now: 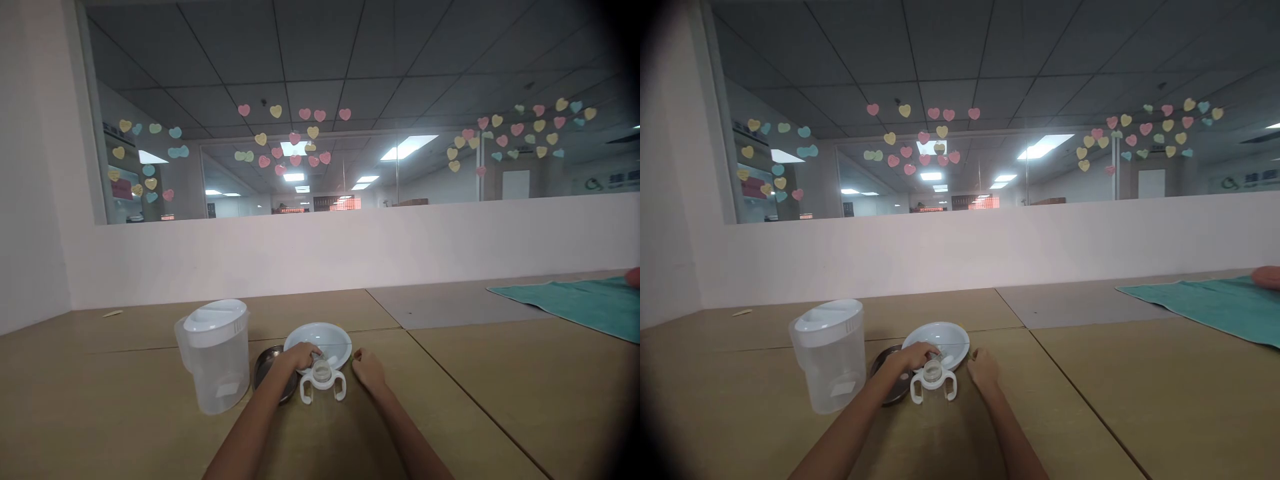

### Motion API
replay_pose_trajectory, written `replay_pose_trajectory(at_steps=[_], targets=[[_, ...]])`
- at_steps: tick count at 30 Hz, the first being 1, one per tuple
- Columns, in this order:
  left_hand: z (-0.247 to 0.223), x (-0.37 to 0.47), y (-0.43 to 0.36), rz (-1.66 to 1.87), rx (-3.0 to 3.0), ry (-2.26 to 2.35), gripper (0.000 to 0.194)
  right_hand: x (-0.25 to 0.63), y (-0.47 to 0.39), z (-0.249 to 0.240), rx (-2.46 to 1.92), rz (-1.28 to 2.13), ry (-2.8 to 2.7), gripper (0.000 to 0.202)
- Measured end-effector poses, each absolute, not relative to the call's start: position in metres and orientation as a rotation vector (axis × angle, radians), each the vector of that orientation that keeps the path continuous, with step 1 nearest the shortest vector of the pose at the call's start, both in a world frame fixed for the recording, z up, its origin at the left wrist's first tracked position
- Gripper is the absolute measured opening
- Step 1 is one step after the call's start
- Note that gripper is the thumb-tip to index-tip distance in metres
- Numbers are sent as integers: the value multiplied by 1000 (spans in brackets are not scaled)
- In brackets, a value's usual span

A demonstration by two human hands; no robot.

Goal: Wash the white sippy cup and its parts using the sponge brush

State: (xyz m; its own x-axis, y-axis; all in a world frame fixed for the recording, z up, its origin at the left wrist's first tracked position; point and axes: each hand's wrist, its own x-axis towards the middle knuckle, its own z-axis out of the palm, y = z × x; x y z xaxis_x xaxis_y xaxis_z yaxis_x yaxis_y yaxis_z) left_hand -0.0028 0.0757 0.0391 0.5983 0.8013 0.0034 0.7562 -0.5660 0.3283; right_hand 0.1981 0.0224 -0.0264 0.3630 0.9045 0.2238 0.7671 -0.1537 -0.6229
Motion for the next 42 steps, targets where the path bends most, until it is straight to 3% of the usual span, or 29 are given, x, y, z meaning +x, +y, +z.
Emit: replay_pose_trajectory(at_steps=[5, 14, 23, 32, 42], targets=[[38, 0, 81, 134, 2524, 1284, 47, 192, 21, -30, -2011, 251, -1584, 20], [31, 5, 84, 161, 2509, 1248, 39, 192, 14, -22, -2091, 222, -1604, 22], [30, 6, 76, 434, 2566, 1290, 45, 191, 12, -19, -2098, 230, -1612, 23], [31, 11, 73, 491, 2558, 1215, 28, 191, 14, -22, -2099, 206, -1598, 20], [22, -2, 77, 891, 2301, 1157, 16, 194, 17, -26, -2101, 186, -1577, 23]])
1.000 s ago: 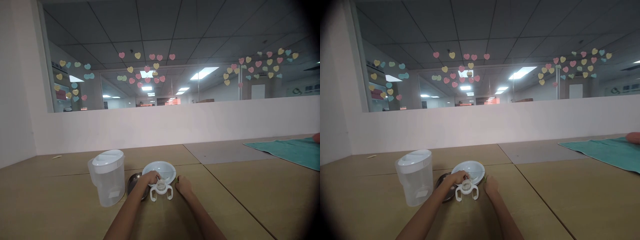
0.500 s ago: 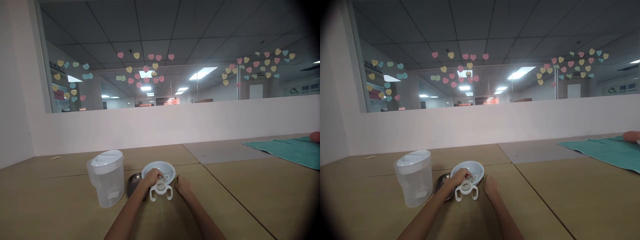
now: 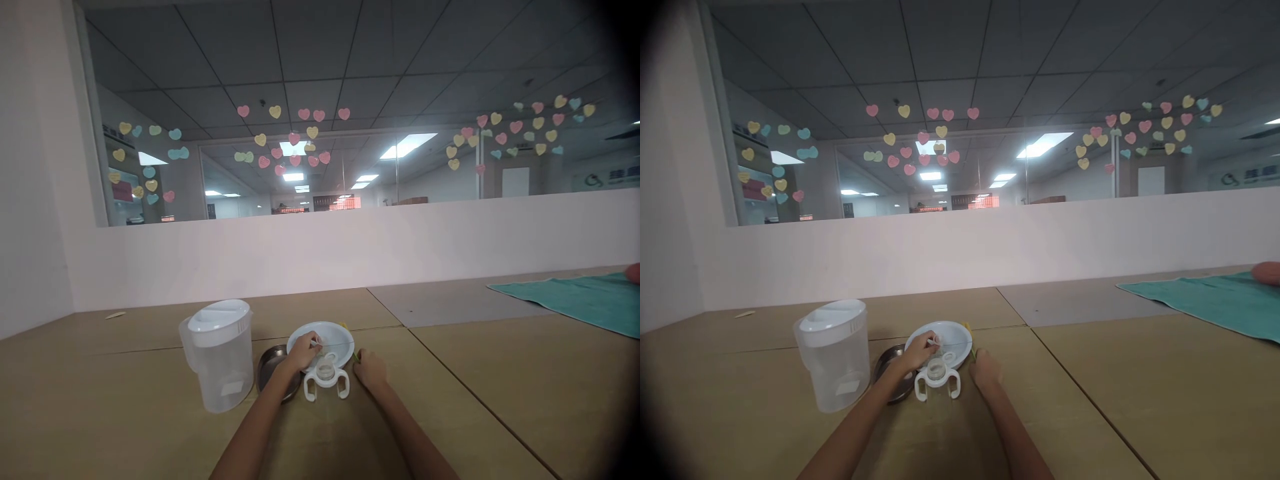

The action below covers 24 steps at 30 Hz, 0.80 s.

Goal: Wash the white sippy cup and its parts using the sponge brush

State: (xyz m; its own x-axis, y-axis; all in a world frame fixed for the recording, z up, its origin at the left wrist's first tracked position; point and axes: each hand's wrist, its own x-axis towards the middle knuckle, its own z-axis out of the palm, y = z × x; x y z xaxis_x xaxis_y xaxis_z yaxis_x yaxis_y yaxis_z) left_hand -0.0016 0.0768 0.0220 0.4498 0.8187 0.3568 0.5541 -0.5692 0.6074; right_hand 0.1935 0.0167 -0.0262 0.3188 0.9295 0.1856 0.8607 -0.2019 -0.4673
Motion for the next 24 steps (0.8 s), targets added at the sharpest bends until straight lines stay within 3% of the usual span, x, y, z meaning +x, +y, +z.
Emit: replay_pose_trajectory(at_steps=[5, 16, 24], targets=[[20, -3, 84, 1084, 2064, 1154, 15, 194, 17, -28, -2088, 183, -1526, 21], [18, -6, 69, 1494, 1677, 1061, 51, 207, 15, -16, -1977, 216, -1222, 30], [3, -3, 37, 1687, 1691, 980, 36, 208, 11, -8, -1779, 151, -1057, 39]])
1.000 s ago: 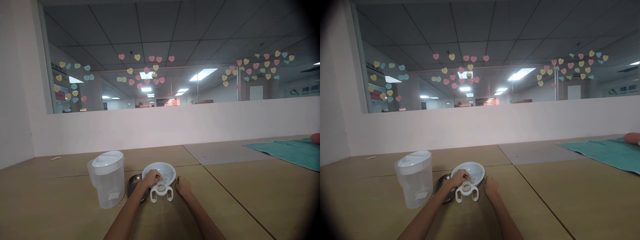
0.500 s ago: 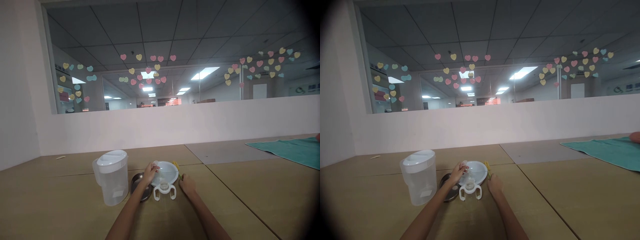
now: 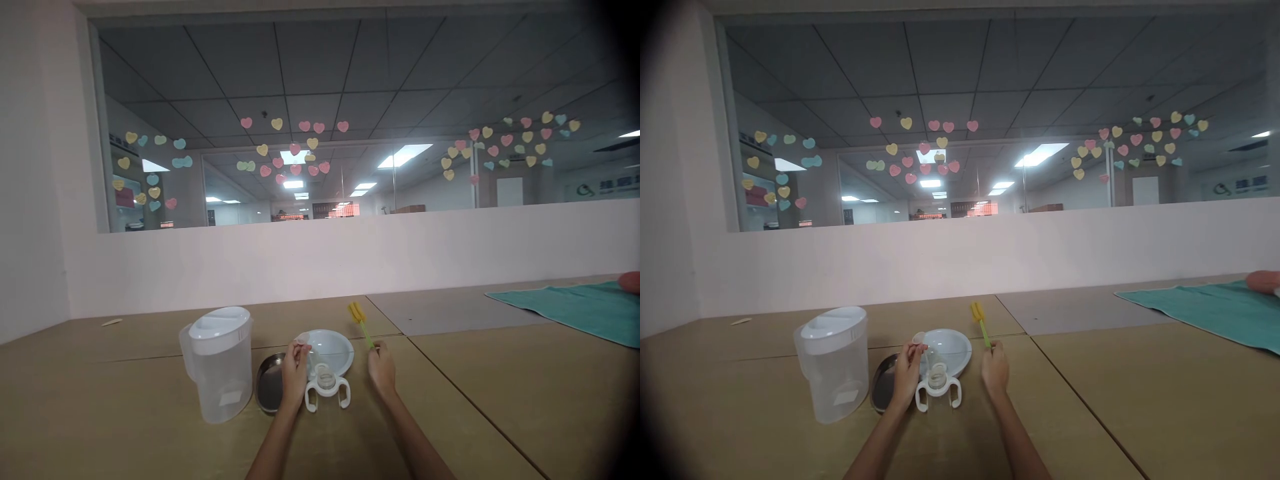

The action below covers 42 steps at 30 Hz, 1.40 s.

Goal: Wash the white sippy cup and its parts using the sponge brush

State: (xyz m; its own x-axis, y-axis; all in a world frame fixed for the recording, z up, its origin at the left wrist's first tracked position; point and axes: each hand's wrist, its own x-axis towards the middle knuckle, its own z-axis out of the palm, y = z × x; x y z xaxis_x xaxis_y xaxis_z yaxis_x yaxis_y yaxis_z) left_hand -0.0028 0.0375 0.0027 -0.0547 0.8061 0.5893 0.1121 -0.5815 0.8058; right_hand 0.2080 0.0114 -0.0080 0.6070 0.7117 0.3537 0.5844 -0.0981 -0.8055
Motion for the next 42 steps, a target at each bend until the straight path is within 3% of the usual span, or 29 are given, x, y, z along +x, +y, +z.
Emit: replay_pose_trajectory(at_steps=[6, 11, 24, 42], targets=[[0, -9, 33, 1729, 1755, 1007, 32, 197, -2, 1, -1472, 60, -1209, 49], [-5, -15, 36, 1718, 1715, 977, 31, 188, -5, -1, -1560, -95, -1460, 62], [-13, -35, 45, 1762, 1519, 1012, 47, 190, 3, -10, -1698, -424, -1420, 52], [-19, -37, 50, 1825, 1489, 1015, 40, 187, 11, -19, -1564, -558, -1543, 48]])
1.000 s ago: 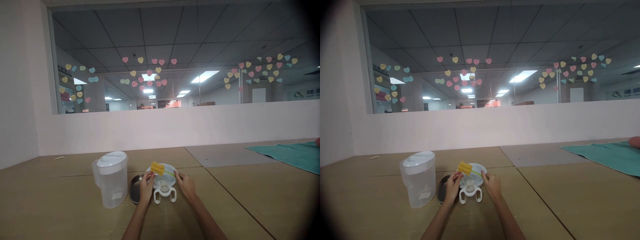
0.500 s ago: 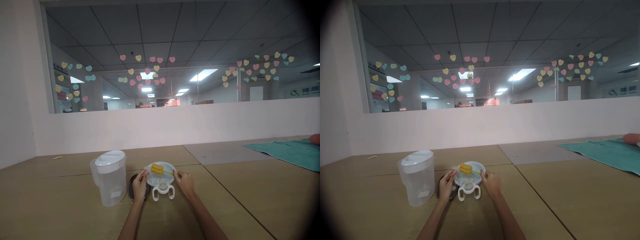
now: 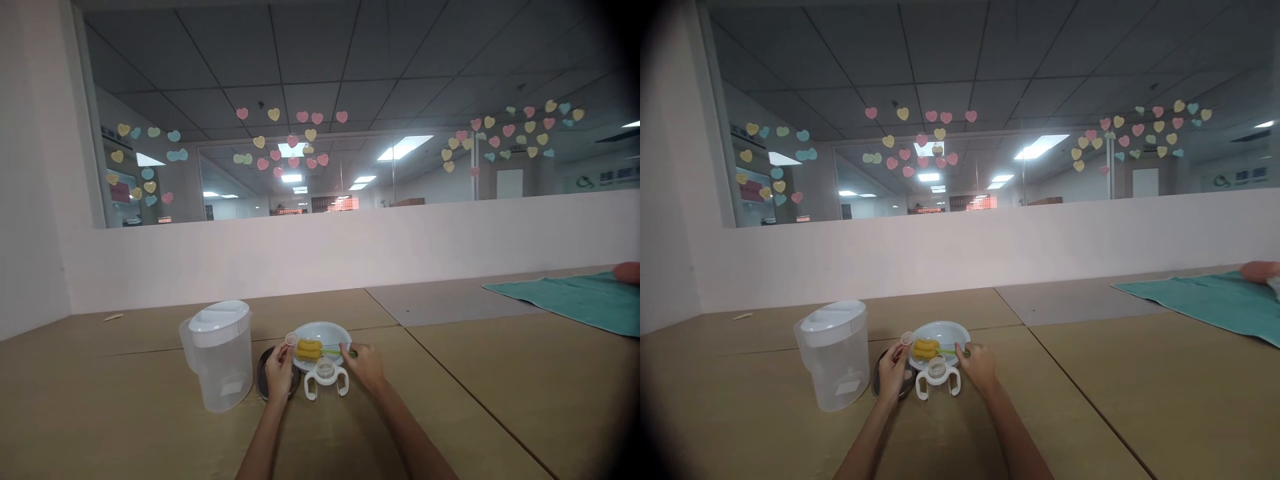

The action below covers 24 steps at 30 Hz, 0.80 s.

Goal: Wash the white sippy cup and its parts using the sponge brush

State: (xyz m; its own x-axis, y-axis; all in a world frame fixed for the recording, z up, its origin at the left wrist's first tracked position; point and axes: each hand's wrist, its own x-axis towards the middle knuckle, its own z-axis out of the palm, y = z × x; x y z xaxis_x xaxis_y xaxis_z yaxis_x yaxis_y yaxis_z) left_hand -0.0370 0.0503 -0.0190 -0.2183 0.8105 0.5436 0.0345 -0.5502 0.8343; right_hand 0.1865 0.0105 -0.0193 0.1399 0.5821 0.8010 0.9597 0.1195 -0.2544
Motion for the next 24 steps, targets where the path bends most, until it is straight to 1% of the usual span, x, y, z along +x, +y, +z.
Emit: replay_pose_trajectory(at_steps=[8, 13, 19, 24], targets=[[-16, -37, 50, 1824, 1508, 1011, 42, 185, 12, -19, -1613, -566, -1493, 47], [-17, -37, 48, 1792, 1595, 1051, 37, 186, 6, -11, -1648, -523, -1353, 53], [-18, -34, 39, 1705, 1893, 1162, 29, 184, -1, -7, -1497, -500, -1323, 57], [-17, -33, 36, 1741, 1884, 1193, 28, 181, -1, -9, -1439, -544, -1362, 55]])
